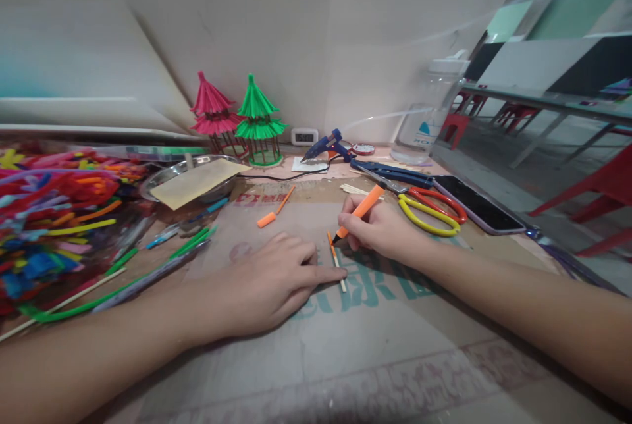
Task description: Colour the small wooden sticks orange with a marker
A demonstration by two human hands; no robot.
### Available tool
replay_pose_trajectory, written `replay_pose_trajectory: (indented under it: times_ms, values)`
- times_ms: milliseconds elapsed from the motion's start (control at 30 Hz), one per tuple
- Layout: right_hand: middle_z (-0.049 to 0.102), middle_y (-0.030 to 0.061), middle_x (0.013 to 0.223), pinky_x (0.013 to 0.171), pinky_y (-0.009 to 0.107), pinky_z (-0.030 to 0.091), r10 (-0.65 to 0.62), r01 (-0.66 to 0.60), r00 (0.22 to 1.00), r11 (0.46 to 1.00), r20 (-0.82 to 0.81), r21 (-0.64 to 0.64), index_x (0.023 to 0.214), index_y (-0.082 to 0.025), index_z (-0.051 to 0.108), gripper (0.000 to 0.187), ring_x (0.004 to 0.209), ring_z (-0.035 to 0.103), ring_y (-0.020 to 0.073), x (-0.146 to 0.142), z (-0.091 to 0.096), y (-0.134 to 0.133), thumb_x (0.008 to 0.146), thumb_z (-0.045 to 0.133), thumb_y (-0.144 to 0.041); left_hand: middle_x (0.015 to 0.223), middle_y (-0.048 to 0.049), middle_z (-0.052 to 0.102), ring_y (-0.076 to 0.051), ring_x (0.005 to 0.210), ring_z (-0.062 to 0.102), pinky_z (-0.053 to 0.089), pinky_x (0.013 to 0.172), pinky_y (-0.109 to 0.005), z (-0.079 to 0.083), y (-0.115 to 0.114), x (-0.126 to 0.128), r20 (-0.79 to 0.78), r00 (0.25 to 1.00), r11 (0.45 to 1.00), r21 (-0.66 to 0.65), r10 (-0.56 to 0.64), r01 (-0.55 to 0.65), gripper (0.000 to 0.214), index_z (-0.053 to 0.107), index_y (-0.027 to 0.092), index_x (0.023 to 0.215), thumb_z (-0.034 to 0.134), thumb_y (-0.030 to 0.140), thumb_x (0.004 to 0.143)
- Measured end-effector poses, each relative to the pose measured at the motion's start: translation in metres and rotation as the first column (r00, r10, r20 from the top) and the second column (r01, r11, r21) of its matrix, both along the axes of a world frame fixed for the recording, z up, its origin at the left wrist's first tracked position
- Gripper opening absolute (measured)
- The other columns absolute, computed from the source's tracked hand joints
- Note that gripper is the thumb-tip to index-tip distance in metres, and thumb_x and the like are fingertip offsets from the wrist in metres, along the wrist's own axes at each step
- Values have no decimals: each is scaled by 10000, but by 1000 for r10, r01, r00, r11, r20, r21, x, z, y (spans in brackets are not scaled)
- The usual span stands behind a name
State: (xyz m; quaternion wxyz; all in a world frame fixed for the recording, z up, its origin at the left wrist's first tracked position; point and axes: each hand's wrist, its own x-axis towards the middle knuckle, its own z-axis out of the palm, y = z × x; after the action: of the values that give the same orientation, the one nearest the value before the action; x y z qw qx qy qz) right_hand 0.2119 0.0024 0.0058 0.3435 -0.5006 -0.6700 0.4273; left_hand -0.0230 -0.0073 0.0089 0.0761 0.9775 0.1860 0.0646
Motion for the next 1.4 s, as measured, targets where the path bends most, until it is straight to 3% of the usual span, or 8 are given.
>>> replay_pose_trajectory:
  times_ms: [233,467,900,1200,1400]
  values:
    - [572,-70,494,447,212,326,3,-3,1000,1000,4,-13,762,-227,455,168,424,436,86,1,0,0,895,552,-257,912,-41,535,-206,816,497,373,725,-324,0,0,0,-1,1000,1000,8,2,-2,428,575,348,1378,417,203,1008]
    - [547,-79,462,428,205,308,85,-86,996,993,-15,-86,740,-226,446,185,401,435,82,2,1,-2,883,561,-253,905,-46,551,-202,800,507,391,719,-320,1,0,2,6,1000,1000,-12,5,-5,420,605,336,1355,408,202,1009]
    - [593,-61,524,445,217,324,-8,8,1000,1000,-9,3,784,-224,470,173,424,435,87,2,-3,2,920,551,-295,911,-49,536,-212,814,496,368,720,-330,1,0,1,-14,1000,1000,-11,5,-5,432,579,322,1387,382,210,1019]
    - [564,-77,492,441,195,335,31,-31,1000,1000,-2,2,760,-223,460,171,427,440,74,2,-2,-1,906,546,-251,906,-49,541,-208,800,493,386,722,-330,1,-1,3,-13,1000,1000,13,-4,4,456,578,320,1391,392,183,997]
    - [545,-86,466,418,181,326,120,-121,993,990,-11,-67,734,-220,457,172,409,445,69,2,2,-4,868,562,-242,909,-59,545,-216,809,499,384,732,-341,3,-1,3,-21,1000,1000,-6,6,-6,453,592,314,1387,393,185,1001]
